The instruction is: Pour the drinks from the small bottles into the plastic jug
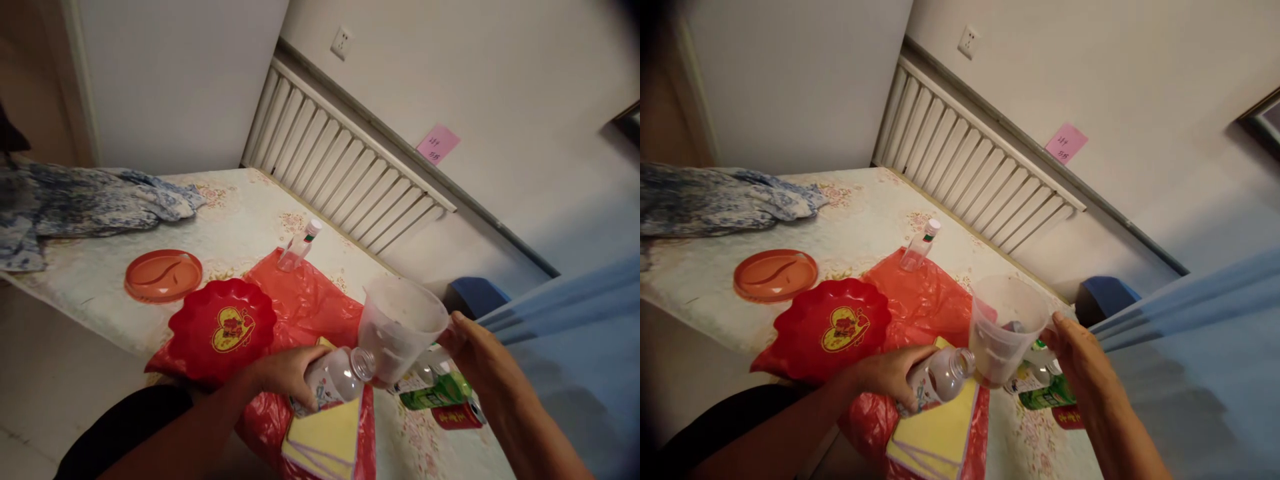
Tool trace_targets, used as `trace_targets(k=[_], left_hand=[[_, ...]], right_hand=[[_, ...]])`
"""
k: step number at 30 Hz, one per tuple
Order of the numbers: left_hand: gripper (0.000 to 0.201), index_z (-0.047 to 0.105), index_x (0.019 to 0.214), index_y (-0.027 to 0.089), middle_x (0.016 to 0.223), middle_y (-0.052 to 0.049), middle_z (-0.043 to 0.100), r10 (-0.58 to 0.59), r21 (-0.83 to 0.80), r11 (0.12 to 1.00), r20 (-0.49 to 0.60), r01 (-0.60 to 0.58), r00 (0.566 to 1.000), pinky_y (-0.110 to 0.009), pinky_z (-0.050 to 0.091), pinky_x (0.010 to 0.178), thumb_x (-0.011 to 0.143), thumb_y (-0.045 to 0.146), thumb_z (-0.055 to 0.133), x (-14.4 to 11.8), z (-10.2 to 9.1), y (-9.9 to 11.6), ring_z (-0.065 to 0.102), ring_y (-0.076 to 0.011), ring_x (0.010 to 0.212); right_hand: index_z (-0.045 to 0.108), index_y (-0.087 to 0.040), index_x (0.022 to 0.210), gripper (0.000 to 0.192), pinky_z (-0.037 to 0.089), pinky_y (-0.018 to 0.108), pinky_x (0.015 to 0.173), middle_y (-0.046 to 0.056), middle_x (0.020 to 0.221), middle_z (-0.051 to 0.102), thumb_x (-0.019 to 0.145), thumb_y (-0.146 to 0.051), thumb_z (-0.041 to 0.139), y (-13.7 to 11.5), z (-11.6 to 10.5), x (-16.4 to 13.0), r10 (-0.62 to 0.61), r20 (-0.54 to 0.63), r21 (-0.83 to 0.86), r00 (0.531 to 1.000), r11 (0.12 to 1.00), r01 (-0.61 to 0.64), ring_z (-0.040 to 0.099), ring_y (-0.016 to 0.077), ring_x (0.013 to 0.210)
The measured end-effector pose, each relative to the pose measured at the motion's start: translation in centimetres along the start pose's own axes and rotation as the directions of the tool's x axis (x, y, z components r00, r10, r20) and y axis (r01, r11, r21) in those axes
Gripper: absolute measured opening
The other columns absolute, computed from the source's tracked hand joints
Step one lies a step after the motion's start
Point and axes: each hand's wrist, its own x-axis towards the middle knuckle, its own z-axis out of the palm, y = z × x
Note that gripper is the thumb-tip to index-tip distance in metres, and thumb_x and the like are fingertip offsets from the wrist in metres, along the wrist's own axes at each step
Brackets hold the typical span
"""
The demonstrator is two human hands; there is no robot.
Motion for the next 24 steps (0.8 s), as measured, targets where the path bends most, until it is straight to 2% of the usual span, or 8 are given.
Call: trace_targets(k=[6, 10, 13, 19, 22, 24], left_hand=[[0.082, 0.06, 0.123, 0.024, 0.111, 0.0, 0.068, -0.057, -0.028, 0.998, 0.122, 0.061, 0.991, -0.028, 0.051, 0.076, 0.046, 0.033, 0.087, 0.1, 0.6, -0.4, 0.063, -0.028, 0.102], [0.079, 0.061, 0.121, 0.025, 0.108, 0.001, 0.068, -0.083, 0.068, 0.995, 0.127, 0.075, 0.988, -0.026, 0.05, 0.072, 0.046, 0.032, 0.087, 0.2, 0.5, -0.6, 0.063, -0.0266, 0.098], [0.084, 0.06, 0.123, 0.024, 0.107, 0.001, 0.067, -0.111, 0.082, 0.992, 0.138, 0.1, 0.984, -0.026, 0.05, 0.07, 0.043, 0.03, 0.087, 0.2, 0.6, -0.5, 0.063, -0.0258, 0.096], [0.079, 0.062, 0.119, 0.024, 0.103, 0.0, 0.066, -0.11, 0.059, 0.993, 0.146, 0.102, 0.983, -0.026, 0.05, 0.067, 0.044, 0.031, 0.086, 0.2, 0.6, -0.1, 0.063, -0.0256, 0.093], [0.08, 0.062, 0.118, 0.023, 0.103, -0.001, 0.066, -0.109, 0.043, 0.994, 0.149, 0.104, 0.983, -0.027, 0.05, 0.068, 0.043, 0.032, 0.087, 0.3, 0.7, -0.2, 0.063, -0.0265, 0.094], [0.08, 0.062, 0.118, 0.023, 0.104, 0.0, 0.066, -0.11, 0.053, 0.993, 0.139, 0.104, 0.984, -0.028, 0.049, 0.071, 0.042, 0.033, 0.087, 0.4, 0.7, -0.3, 0.062, -0.0267, 0.095]], right_hand=[[0.061, -0.023, 0.062, 0.027, 0.048, 0.028, 0.057, -0.002, 0.06, 0.058, 0.065, -0.041, 0.08, 1.2, 4.5, 2.4, -0.046, -0.087, 0.302, 0.995, 0.951, 0.07, 0.052, 0.014, 0.057], [0.051, -0.021, 0.055, 0.035, 0.04, 0.023, 0.049, -0.006, 0.052, 0.046, 0.062, -0.038, 0.081, 3.0, 7.8, 3.8, -0.06, -0.103, 0.447, 0.993, 0.889, 0.1, 0.041, 0.0092, 0.05], [0.044, -0.021, 0.053, 0.041, 0.032, 0.022, 0.046, -0.009, 0.049, 0.035, 0.064, -0.039, 0.079, 4.4, 10.1, 4.5, -0.074, -0.091, 0.523, 0.993, 0.845, 0.111, 0.03, 0.007, 0.046], [0.042, -0.022, 0.056, 0.04, 0.035, 0.023, 0.053, -0.009, 0.052, 0.033, 0.071, -0.04, 0.074, 6.7, 13.4, 5.0, -0.067, -0.054, 0.55, 0.996, 0.831, 0.085, 0.031, 0.0081, 0.05], [0.038, -0.022, 0.055, 0.042, 0.035, 0.023, 0.053, -0.009, 0.053, 0.03, 0.074, -0.042, 0.069, 7.9, 14.5, 5.0, -0.098, -0.005, 0.527, 0.995, 0.846, 0.086, 0.029, 0.0087, 0.05], [0.036, -0.022, 0.056, 0.043, 0.032, 0.023, 0.052, -0.009, 0.054, 0.028, 0.077, -0.044, 0.066, 8.6, 14.8, 4.8, -0.127, -0.013, 0.506, 0.992, 0.855, 0.116, 0.028, 0.0089, 0.051]])
